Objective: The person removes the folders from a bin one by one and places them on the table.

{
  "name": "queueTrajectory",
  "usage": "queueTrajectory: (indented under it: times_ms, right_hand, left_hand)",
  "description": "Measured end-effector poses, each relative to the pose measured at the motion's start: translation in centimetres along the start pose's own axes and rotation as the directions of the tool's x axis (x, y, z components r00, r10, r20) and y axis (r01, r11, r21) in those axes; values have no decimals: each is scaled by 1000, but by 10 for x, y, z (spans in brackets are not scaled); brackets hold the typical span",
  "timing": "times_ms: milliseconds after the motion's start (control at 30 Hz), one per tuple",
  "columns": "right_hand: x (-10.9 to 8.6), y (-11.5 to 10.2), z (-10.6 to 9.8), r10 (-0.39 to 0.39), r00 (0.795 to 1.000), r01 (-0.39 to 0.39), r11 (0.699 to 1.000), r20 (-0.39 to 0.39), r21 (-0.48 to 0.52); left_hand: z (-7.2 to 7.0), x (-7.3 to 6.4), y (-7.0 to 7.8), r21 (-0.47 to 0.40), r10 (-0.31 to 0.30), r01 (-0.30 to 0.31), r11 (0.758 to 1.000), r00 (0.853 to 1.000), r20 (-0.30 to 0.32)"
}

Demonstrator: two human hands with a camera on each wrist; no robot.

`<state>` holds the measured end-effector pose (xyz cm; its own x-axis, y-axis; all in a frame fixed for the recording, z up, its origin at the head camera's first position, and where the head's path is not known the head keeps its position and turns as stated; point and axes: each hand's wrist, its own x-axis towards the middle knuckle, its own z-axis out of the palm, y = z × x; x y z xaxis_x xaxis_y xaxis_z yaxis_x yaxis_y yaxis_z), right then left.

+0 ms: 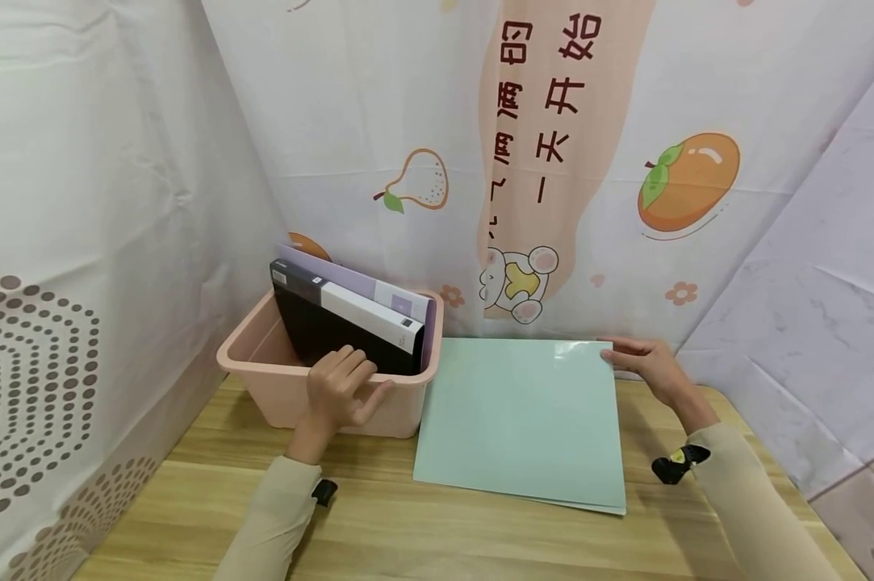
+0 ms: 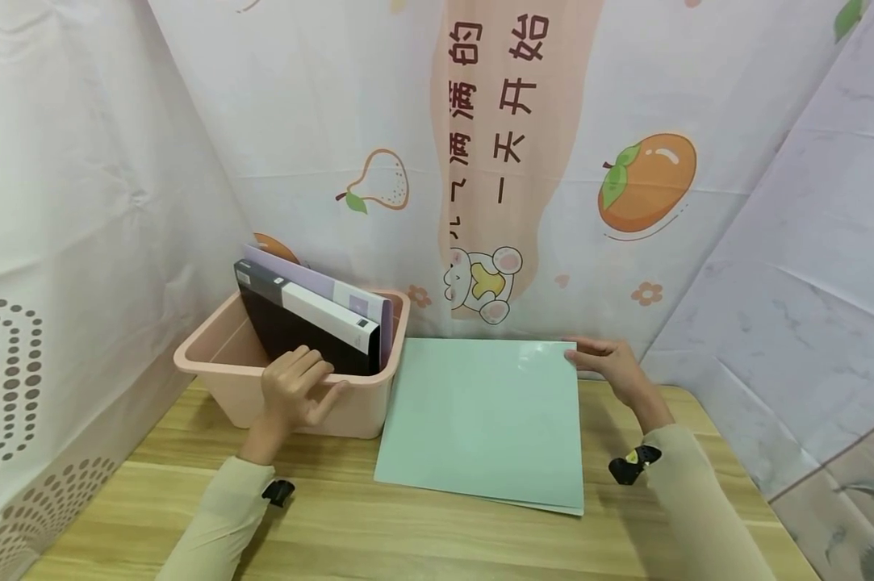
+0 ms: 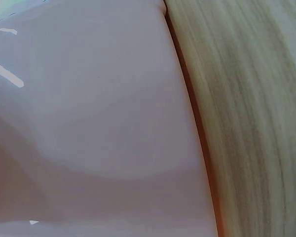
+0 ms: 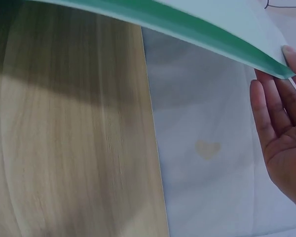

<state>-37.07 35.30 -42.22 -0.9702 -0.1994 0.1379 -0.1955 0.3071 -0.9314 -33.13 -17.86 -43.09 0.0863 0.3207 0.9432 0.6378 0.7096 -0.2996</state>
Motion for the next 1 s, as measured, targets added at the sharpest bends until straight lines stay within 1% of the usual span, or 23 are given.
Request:
queueTrajectory:
  times_ms: [100,267,467,600,700,800,1000]
  right_hand:
    - [-2,0,3,-17,999,16,1000,-44,-7]
    - [-3,0,9,-47,996,43,998,-81,-45]
    - [-7,8,13,-35,995,22,990,-95,-137]
    - [-7,17,14,-40,994,22,985,-105,-171]
    - [-7,22,16,-57,992,36,984,-115,-172]
    - [-8,27,17,-70,992,51,984,-108,-171]
    - [-12,37,21,-62,991,40,983,-119,-177]
  left_hand:
    - [1,0,0,2,2,-2,1000,1000,-2]
    - [3,1,-1,5,4,-4,1000,1000,-11]
    - [3,0,0,3,9,-9,1000,1000,-3]
    - [5,1,0,-2,13,-13,1000,1000,-8]
    - [5,1,0,-3,13,-13,1000,1000,-16]
    - [4,1,0,-4,14,-14,1000,1000,-27]
    - [1,0,0,-7,14,-14,1000,1000,-26]
